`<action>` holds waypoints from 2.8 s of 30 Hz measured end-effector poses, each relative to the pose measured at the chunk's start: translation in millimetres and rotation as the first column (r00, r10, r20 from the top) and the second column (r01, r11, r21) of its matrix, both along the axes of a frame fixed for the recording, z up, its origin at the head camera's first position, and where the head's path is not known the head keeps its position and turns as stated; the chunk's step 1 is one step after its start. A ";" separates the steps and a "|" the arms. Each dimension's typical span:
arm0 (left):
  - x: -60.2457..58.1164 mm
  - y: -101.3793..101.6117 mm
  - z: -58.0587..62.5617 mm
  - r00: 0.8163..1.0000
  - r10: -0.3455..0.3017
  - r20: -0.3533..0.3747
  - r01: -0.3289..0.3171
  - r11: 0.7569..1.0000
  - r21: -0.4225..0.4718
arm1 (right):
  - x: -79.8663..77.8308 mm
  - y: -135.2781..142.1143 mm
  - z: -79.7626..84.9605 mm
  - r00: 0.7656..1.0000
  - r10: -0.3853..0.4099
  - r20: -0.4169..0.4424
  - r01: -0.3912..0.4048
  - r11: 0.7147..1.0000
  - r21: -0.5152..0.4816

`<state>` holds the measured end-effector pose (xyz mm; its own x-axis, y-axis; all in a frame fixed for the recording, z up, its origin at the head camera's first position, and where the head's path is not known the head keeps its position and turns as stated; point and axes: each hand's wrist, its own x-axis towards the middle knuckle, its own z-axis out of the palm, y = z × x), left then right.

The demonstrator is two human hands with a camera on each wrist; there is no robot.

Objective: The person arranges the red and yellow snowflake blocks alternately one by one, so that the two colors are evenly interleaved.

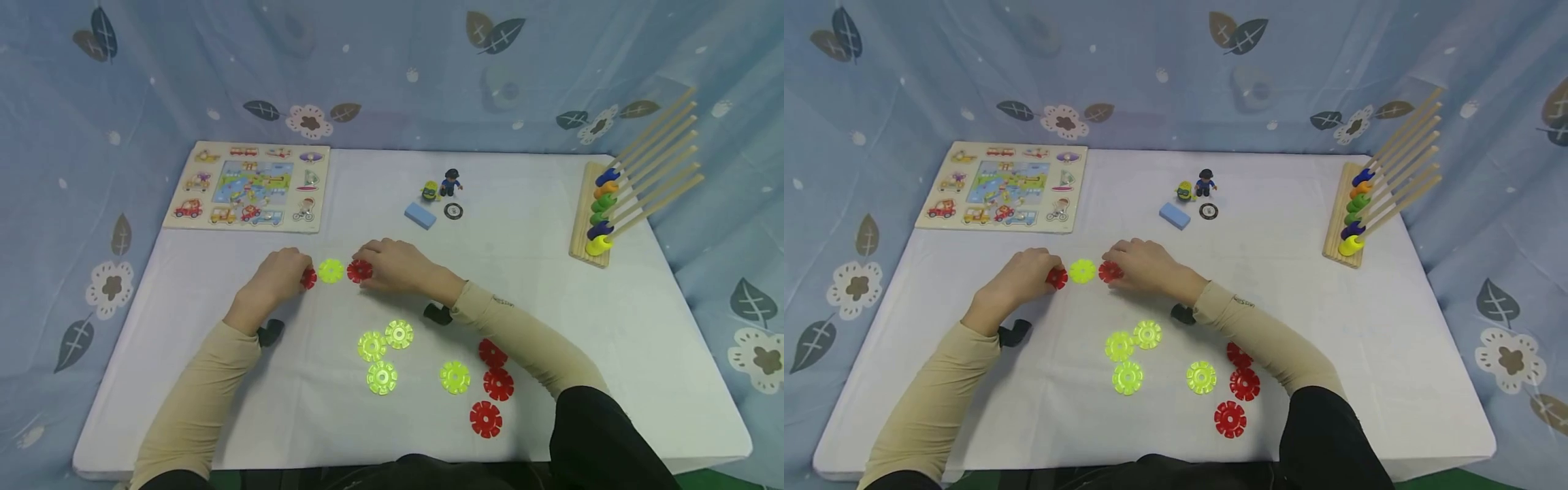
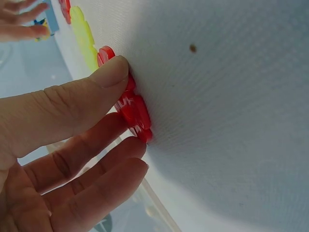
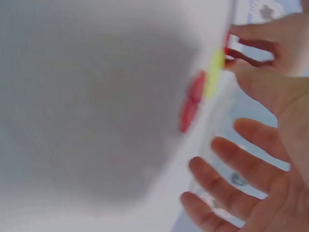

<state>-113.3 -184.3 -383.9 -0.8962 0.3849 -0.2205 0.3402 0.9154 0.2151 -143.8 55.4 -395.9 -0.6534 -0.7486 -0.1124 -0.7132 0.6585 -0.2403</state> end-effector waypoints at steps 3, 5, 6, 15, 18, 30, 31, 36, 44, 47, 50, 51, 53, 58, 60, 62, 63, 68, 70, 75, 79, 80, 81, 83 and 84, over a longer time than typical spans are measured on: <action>0.0 -0.3 -0.9 1.000 0.000 -0.001 0.000 1.000 0.001 | 1.6 11.4 12.2 1.000 0.002 0.020 -0.002 1.000 0.018; 0.3 -0.4 -0.9 1.000 0.004 0.001 -0.004 1.000 0.001 | 2.6 19.7 18.1 1.000 -0.006 0.028 0.005 0.999 0.033; 0.4 -0.4 -0.9 1.000 0.007 0.002 -0.007 1.000 0.001 | 3.1 24.0 20.4 0.999 -0.011 0.033 0.009 0.999 0.039; 0.5 1.3 -1.1 1.000 0.007 -0.010 -0.007 1.000 0.006 | 17.8 70.5 26.8 0.994 -0.043 0.104 0.038 0.998 0.055; 0.8 1.3 -0.9 1.000 0.008 -0.009 -0.008 1.000 0.004 | 29.7 89.5 24.4 0.986 -0.041 0.159 0.034 0.998 0.049; 2.7 1.9 0.6 0.999 0.015 -0.029 -0.015 1.000 0.000 | 99.9 136.6 12.3 0.969 0.160 0.190 -0.172 0.984 0.048; 2.8 2.2 0.8 0.999 0.014 -0.031 -0.014 1.000 0.000 | 104.6 137.0 11.7 0.969 0.171 0.176 -0.181 0.982 0.046; 3.3 2.5 -0.1 1.000 0.014 -0.028 -0.014 1.000 -0.001 | 122.7 135.7 10.3 0.971 0.189 0.144 -0.198 0.979 0.052; 4.1 2.5 -0.1 1.000 0.019 -0.019 -0.019 1.000 -0.003 | 135.6 130.9 3.7 0.979 0.187 0.079 -0.194 0.976 0.097; 3.4 3.2 0.3 1.000 0.018 -0.020 -0.018 1.000 -0.005 | 138.6 129.4 2.4 0.979 0.198 0.046 -0.202 0.975 0.093; 3.3 4.2 0.6 1.000 0.020 -0.020 -0.020 1.000 -0.011 | 142.5 127.6 0.7 0.976 0.218 0.002 -0.217 0.971 0.097; 3.5 4.5 0.8 1.000 0.017 -0.020 -0.017 1.000 -0.012 | 143.7 126.8 0.3 0.974 0.224 -0.014 -0.222 0.970 0.104; 3.8 4.8 0.2 1.000 0.019 -0.019 -0.019 1.000 -0.018 | 145.6 125.1 -0.5 0.973 0.229 -0.042 -0.223 0.968 0.113; 4.9 5.1 -1.0 0.999 0.034 -0.006 -0.034 0.999 -0.026 | 147.2 119.6 -1.9 0.974 0.219 -0.063 -0.207 0.966 0.156; 4.9 5.3 -1.1 0.999 0.040 0.002 -0.040 0.999 -0.028 | 147.1 117.3 -2.4 0.974 0.219 -0.066 -0.204 0.962 0.181; 5.2 5.5 -0.7 0.999 0.042 0.004 -0.041 0.999 -0.031 | 146.8 115.5 -2.1 0.972 0.224 -0.070 -0.205 0.956 0.208; 5.5 5.4 -0.5 0.999 0.042 0.003 -0.041 0.999 -0.034 | 146.8 114.8 -1.8 0.971 0.229 -0.075 -0.208 0.954 0.218; 6.8 4.7 0.1 0.999 0.035 -0.004 -0.035 0.999 -0.038 | 146.5 115.3 -0.9 0.958 0.260 -0.118 -0.228 0.946 0.231; 7.7 4.6 0.2 0.999 0.035 -0.002 -0.036 0.999 -0.037 | 145.8 116.8 -0.5 0.958 0.262 -0.114 -0.233 0.947 0.222; 8.7 5.2 -0.7 0.999 0.037 -0.001 -0.037 0.999 -0.040 | 134.6 120.9 7.0 0.980 0.201 -0.002 -0.198 0.965 0.170; 7.8 5.3 -2.3 0.999 0.040 0.000 -0.040 0.998 -0.042 | 113.5 122.3 12.1 0.991 0.135 0.012 -0.135 0.985 0.111; 8.0 5.0 -2.6 0.999 0.042 0.000 -0.042 0.998 -0.040 | 107.1 121.7 12.5 0.992 0.125 0.003 -0.125 0.987 0.099; 8.3 4.8 -3.0 0.999 0.043 0.001 -0.043 0.998 -0.037 | 100.7 120.5 13.1 0.993 0.114 -0.004 -0.113 0.989 0.093; 8.8 4.8 -3.5 0.999 0.044 0.001 -0.044 0.998 -0.033 | 87.9 116.9 13.3 0.995 0.098 -0.014 -0.096 0.992 0.084; 9.0 4.9 -3.7 0.999 0.045 0.000 -0.045 0.999 -0.030 | 81.8 114.4 13.1 0.996 0.088 -0.014 -0.087 0.993 0.083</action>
